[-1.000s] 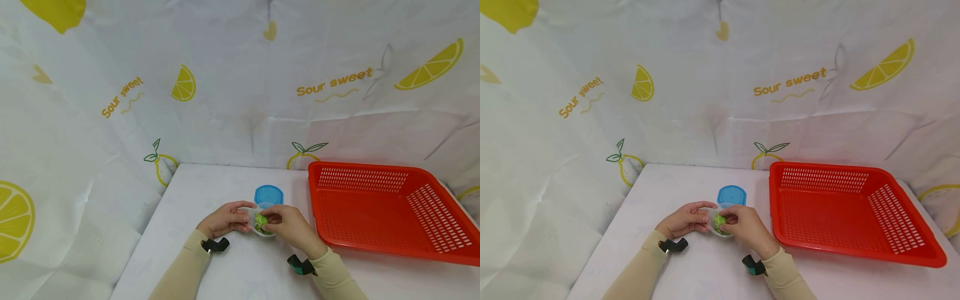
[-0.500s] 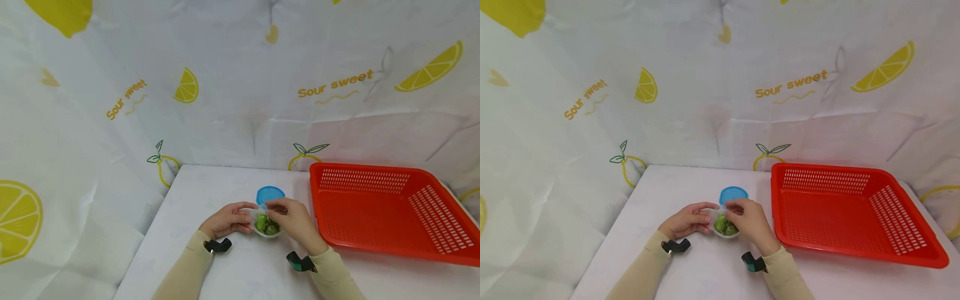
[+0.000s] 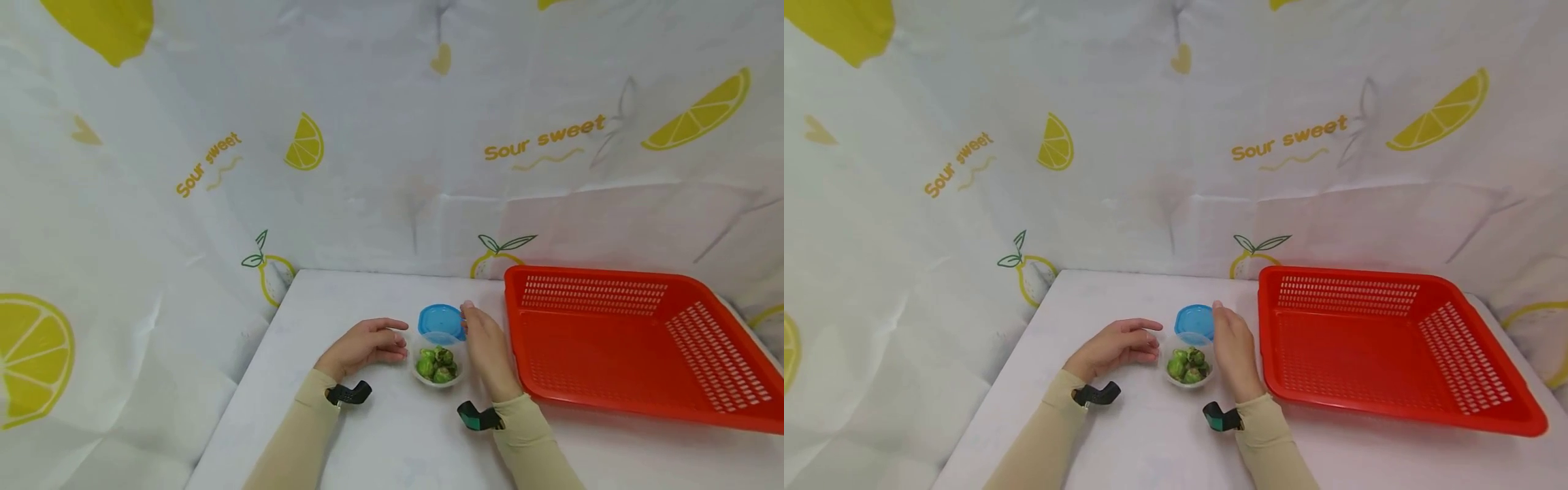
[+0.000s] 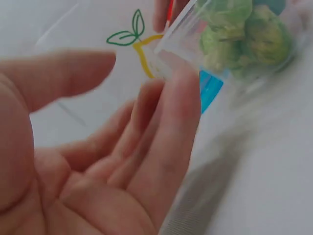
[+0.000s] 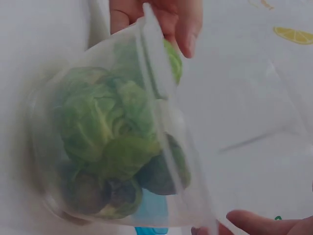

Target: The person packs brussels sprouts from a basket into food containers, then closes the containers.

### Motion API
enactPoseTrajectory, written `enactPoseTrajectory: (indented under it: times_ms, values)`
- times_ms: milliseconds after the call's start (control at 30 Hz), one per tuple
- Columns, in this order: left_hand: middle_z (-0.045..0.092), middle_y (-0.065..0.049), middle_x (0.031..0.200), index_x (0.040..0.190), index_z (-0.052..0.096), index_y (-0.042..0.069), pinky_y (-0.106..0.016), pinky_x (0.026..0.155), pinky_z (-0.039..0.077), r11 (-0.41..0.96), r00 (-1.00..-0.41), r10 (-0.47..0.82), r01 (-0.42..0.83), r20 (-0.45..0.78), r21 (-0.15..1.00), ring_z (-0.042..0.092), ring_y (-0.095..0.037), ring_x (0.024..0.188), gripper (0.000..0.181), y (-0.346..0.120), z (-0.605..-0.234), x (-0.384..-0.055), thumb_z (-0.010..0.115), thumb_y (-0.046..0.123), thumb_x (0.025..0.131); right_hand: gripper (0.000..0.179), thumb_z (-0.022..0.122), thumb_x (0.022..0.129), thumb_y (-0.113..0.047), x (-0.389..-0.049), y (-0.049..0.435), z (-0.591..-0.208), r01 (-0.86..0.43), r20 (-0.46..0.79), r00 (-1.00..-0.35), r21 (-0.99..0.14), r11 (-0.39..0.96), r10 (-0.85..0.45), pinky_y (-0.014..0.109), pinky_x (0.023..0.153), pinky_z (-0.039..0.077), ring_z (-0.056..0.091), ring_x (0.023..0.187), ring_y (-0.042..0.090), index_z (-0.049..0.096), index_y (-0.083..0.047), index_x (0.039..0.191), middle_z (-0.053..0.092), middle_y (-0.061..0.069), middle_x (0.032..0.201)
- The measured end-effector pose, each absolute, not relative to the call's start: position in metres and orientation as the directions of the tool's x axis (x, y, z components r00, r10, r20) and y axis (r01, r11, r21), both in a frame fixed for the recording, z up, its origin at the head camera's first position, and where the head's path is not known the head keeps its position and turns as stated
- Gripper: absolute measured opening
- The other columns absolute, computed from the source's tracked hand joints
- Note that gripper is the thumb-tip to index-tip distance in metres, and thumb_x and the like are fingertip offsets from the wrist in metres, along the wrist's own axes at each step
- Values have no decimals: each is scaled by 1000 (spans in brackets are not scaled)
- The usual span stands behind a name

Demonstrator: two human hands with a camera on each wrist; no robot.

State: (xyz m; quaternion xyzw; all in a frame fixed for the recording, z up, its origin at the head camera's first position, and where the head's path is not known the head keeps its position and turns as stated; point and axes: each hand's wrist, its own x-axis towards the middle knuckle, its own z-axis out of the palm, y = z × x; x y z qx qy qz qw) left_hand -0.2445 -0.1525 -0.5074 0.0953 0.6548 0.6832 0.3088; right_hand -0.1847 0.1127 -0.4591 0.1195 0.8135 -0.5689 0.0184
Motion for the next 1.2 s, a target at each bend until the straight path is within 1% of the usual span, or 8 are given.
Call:
enactPoseTrajectory:
  times_ms: [200, 333, 433, 600, 733, 967, 1067, 1200]
  values:
    - [68, -18, 140, 154, 55, 0, -39, 111, 60, 72, -853, 427, -298, -299, 952, 73, -27, 127, 56, -138, -494, -261, 67, 31, 109, 86, 16, 113, -67, -190, 115, -468, 249, -215, -966, -923, 293, 143, 62, 129, 34, 43, 156, 47, 37, -3, 167, 35, 21, 174]
    - [63, -24, 150, 156, 50, -3, -44, 120, 54, 28, -870, 372, -339, -325, 940, 65, -35, 140, 63, -125, -492, -274, 66, 36, 109, 90, 12, 112, -68, -192, 118, -476, 264, -237, -963, -919, 292, 125, 63, 129, 33, 40, 157, 49, 37, 0, 166, 34, 26, 173]
    - [60, -27, 152, 158, 48, -3, -46, 122, 52, 33, -868, 345, -370, -359, 928, 62, -37, 143, 67, -117, -490, -282, 65, 39, 109, 91, 12, 112, -69, -194, 120, -481, 285, -266, -958, -924, 254, 106, 62, 130, 32, 41, 156, 49, 37, 1, 165, 38, 28, 170]
    - [62, -27, 150, 159, 48, -1, -46, 120, 53, 98, -848, 335, -403, -411, 910, 66, -36, 138, 68, -107, -488, -289, 65, 41, 108, 87, 15, 114, -64, -198, 120, -486, 296, -285, -955, -938, 179, 85, 58, 133, 31, 43, 154, 47, 39, 3, 164, 41, 27, 167]
    - [63, -26, 148, 158, 49, -3, -46, 119, 55, 89, -834, 333, -436, -439, 896, 68, -36, 134, 67, -102, -486, -293, 65, 38, 108, 83, 17, 115, -60, -201, 119, -487, 288, -274, -956, -947, 145, 104, 57, 133, 33, 42, 154, 46, 41, 4, 162, 41, 27, 167]
    - [66, -29, 142, 148, 57, -8, -43, 114, 58, -19, -845, 277, -480, -457, 877, 73, -35, 125, 48, -100, -486, -295, 65, 16, 107, 77, 20, 117, -54, -202, 120, -488, 295, -285, -952, -951, 91, 114, 54, 133, 34, 43, 152, 44, 45, 5, 160, 42, 25, 166]
    - [69, -25, 133, 142, 60, -11, -40, 112, 59, -23, -859, 263, -462, -440, 887, 73, -31, 121, 43, -99, -486, -294, 66, 8, 104, 76, 20, 117, -52, -203, 122, -488, 297, -287, -951, -952, 80, 111, 54, 133, 34, 44, 151, 44, 47, 6, 158, 43, 25, 166]
    - [65, -17, 119, 135, 60, -16, -39, 112, 59, -50, -873, 247, -445, -421, 894, 73, -30, 119, 38, -98, -486, -295, 66, 0, 101, 75, 21, 117, -52, -204, 123, -489, 312, -304, -945, -948, 59, 121, 54, 134, 33, 44, 150, 42, 49, 5, 157, 44, 24, 165]
